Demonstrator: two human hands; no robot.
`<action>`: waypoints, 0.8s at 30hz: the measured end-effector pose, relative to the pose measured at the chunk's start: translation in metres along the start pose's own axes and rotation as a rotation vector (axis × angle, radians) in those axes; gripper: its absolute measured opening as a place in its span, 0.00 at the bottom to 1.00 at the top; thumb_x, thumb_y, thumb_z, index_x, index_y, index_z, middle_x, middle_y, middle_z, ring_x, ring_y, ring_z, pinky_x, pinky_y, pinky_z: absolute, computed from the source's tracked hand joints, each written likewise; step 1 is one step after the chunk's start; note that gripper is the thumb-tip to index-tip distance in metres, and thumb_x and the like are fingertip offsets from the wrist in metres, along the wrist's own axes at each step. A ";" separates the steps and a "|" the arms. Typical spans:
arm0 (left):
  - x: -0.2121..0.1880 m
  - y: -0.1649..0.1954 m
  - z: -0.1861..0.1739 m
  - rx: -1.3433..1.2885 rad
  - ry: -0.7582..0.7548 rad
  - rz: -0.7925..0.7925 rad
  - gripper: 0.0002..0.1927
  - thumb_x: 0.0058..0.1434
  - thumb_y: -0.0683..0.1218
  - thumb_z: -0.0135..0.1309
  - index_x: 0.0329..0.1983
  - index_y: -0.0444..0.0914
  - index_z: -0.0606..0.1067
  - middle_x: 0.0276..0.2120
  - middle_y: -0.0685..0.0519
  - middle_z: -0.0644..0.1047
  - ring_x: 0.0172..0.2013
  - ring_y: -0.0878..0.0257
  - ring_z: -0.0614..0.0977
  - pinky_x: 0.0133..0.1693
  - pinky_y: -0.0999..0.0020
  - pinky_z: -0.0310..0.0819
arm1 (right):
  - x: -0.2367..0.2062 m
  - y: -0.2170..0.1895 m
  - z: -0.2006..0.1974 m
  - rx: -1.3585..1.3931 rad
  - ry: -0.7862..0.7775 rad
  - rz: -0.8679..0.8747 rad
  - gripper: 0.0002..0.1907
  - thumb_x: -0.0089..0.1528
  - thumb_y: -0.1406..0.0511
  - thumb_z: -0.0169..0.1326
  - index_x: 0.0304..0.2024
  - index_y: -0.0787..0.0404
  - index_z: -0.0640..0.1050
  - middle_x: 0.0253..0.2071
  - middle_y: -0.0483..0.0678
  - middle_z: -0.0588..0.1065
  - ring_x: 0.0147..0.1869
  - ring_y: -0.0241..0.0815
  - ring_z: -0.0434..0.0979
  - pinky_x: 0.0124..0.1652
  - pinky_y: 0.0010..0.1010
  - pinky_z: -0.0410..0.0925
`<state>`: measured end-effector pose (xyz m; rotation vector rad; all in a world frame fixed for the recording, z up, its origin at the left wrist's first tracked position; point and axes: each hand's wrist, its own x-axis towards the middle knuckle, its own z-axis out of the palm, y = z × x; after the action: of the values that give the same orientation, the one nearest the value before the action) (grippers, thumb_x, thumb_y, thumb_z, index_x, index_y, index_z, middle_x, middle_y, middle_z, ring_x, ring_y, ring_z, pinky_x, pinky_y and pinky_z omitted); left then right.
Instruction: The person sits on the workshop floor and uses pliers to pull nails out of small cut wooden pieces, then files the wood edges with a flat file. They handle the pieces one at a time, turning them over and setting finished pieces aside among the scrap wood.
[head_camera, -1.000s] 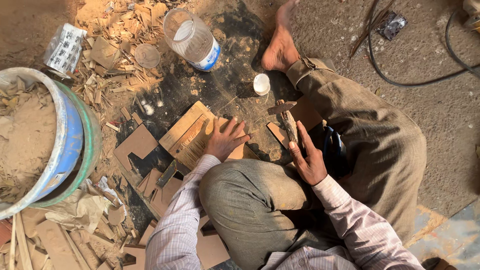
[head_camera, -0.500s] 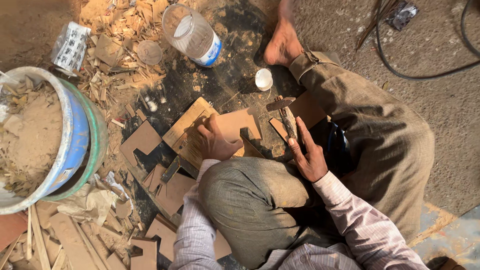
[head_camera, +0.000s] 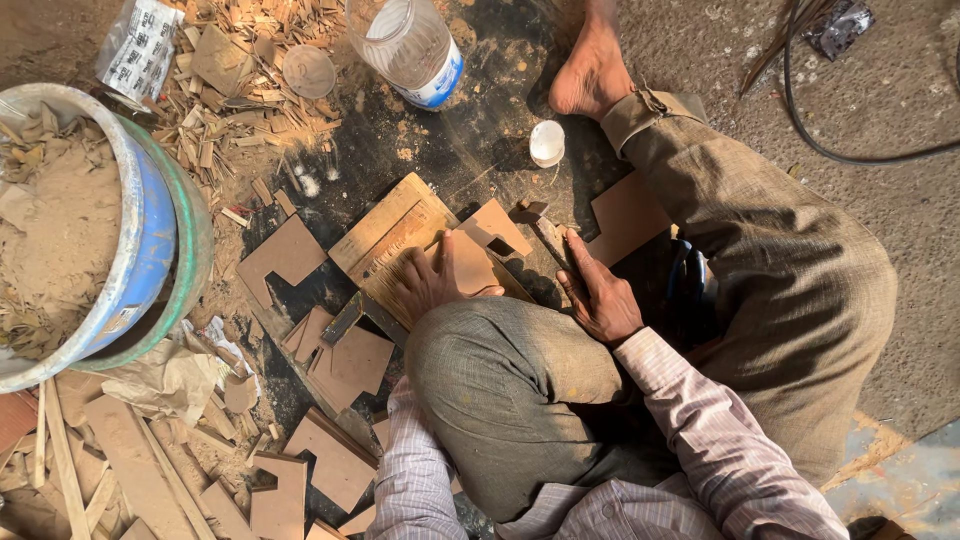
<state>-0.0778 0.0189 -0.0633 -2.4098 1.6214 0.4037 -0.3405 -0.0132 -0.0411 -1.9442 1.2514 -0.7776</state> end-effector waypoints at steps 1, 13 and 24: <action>0.000 -0.004 0.003 -0.003 0.087 0.074 0.68 0.33 0.85 0.60 0.75 0.59 0.50 0.63 0.39 0.58 0.60 0.41 0.66 0.53 0.40 0.66 | 0.001 0.004 0.002 -0.021 -0.007 -0.019 0.35 0.68 0.61 0.55 0.76 0.52 0.58 0.56 0.63 0.77 0.46 0.61 0.83 0.42 0.44 0.77; 0.006 -0.008 0.033 -0.073 0.192 0.185 0.44 0.59 0.65 0.61 0.76 0.69 0.55 0.55 0.40 0.62 0.57 0.39 0.65 0.58 0.42 0.62 | 0.007 0.048 0.025 -0.340 -0.227 -0.032 0.38 0.68 0.56 0.54 0.77 0.39 0.54 0.38 0.54 0.74 0.28 0.57 0.77 0.30 0.46 0.72; 0.002 -0.008 0.038 -0.112 0.157 0.150 0.47 0.52 0.70 0.61 0.74 0.67 0.55 0.59 0.40 0.59 0.60 0.39 0.62 0.57 0.39 0.64 | 0.007 0.050 0.024 -0.335 -0.204 -0.182 0.39 0.64 0.57 0.53 0.75 0.37 0.53 0.45 0.58 0.73 0.25 0.52 0.76 0.25 0.42 0.72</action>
<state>-0.0737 0.0328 -0.0994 -2.4637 1.9032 0.3457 -0.3447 -0.0293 -0.0942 -2.3674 1.1480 -0.4598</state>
